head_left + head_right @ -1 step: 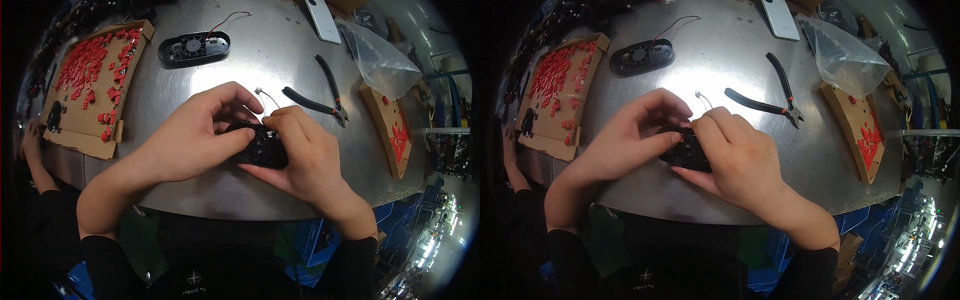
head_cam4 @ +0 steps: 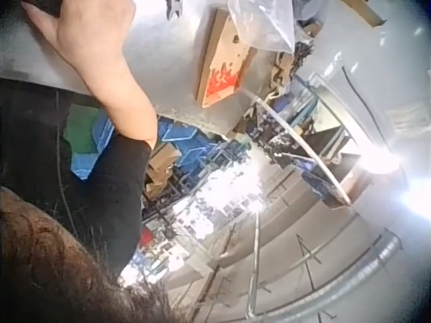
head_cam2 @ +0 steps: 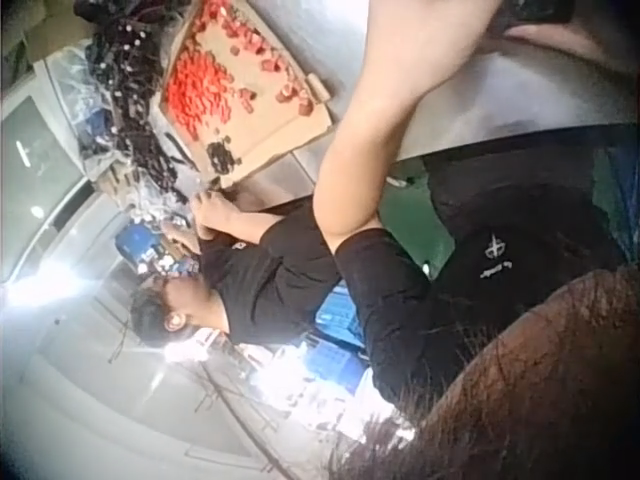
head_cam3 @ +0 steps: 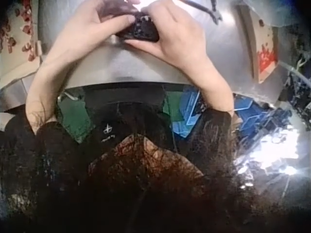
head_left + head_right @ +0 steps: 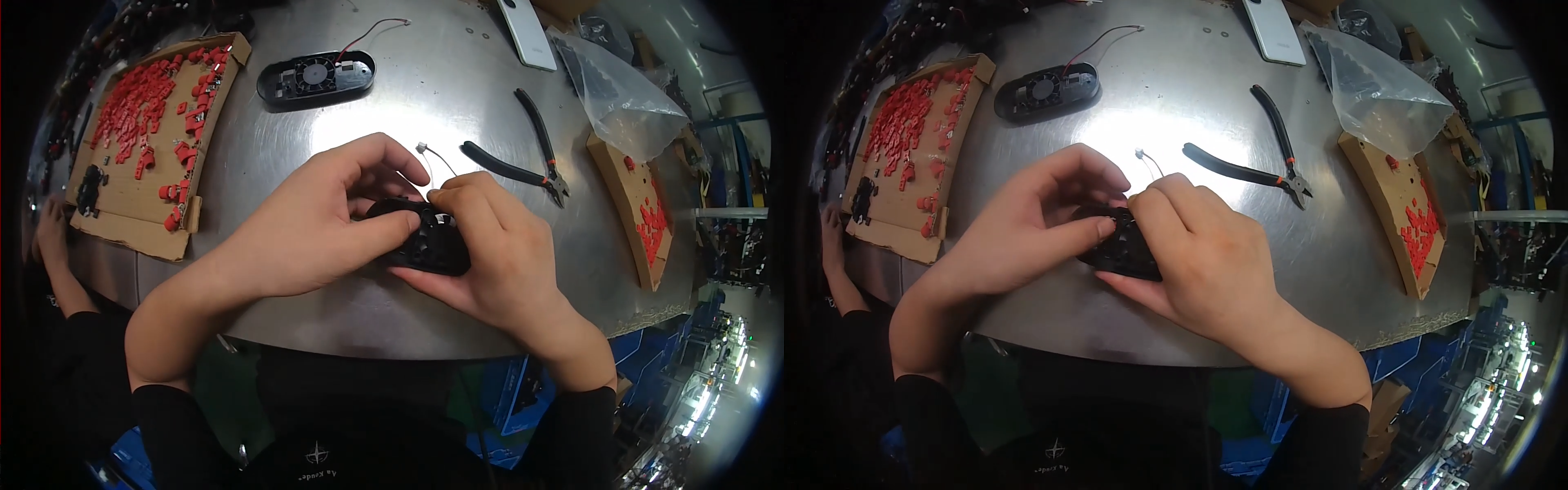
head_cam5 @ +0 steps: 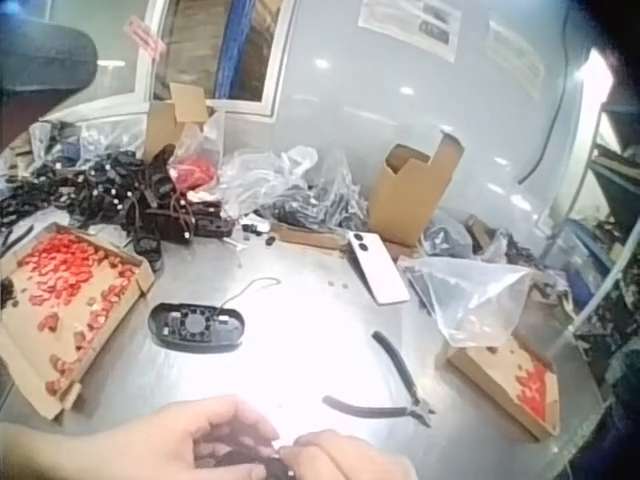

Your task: Assembling electronic components into a plastic casing, likely a computer mouse, using pliers.

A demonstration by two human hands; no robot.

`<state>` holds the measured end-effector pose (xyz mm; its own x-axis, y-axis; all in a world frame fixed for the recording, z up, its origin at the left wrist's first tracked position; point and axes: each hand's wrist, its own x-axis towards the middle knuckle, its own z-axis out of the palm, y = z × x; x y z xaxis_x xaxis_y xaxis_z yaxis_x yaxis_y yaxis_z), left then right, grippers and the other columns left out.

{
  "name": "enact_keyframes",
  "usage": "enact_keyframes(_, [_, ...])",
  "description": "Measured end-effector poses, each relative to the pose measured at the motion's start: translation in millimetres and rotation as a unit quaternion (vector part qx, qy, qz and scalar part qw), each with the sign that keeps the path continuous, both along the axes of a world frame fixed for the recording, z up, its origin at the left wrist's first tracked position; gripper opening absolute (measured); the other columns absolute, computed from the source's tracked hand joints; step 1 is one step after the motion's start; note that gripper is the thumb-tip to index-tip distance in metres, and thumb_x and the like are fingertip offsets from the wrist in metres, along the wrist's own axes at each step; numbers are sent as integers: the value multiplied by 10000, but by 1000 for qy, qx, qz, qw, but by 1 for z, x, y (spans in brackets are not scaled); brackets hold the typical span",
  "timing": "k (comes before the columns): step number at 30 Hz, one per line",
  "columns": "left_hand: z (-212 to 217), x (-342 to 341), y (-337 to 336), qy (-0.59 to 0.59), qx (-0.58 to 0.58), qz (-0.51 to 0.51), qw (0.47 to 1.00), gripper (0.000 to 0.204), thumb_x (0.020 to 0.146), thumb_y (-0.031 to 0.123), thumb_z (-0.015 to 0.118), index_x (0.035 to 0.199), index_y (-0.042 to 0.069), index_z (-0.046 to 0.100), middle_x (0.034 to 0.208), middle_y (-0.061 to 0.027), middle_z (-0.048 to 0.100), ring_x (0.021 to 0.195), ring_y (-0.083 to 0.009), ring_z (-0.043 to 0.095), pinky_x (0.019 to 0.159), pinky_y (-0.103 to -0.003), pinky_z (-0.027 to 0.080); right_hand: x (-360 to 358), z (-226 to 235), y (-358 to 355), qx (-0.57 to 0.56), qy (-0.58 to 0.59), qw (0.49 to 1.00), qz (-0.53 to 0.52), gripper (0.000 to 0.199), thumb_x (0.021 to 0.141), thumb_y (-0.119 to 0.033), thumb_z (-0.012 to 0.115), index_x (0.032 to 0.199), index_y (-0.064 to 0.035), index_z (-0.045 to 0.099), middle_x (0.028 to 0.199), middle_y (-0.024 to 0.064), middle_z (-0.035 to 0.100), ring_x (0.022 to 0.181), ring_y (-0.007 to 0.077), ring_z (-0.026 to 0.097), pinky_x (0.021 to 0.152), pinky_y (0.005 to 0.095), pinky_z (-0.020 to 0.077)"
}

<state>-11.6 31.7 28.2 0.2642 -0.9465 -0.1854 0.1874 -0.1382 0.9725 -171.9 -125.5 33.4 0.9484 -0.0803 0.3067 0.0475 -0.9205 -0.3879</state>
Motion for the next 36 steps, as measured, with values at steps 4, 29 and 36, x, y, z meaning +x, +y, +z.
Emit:
enact_keyframes(4, [2, 1, -1, -19, 15, -10, 1000, 343, 937, -77, 656, 1254, 26, 574, 1222, -40, 597, 1197, -138, 587, 1060, -314, 500, -1, 1, 0, 2, -8, 1000, 4, 603, 649, -309, 967, 1076, -41, 634, 1009, 116, 681, 862, 296, 712, 705, 367, 580])
enact_keyframes(29, [5, -1, 5, -181, -13, -12, 983, 235, 920, -21, 713, 1134, 12, 619, 1075, -50, 648, 1035, -134, 647, 942, -305, 540, -3, 1, 0, 24, 27, 999, -10, 569, 663, -308, 961, 1051, -46, 637, 958, 103, 669, 830, 307, 703, 690, 380, 562])
enact_keyframes(36, [9, 3, 4, -324, -41, -32, 945, 153, 877, -27, 725, 1012, -13, 653, 987, -100, 678, 932, -184, 697, 834, -304, 576, -4, 0, -3, 42, 35, 998, -8, 561, 675, -306, 958, 1057, -46, 640, 937, 103, 651, 813, 311, 690, 687, 383, 555])
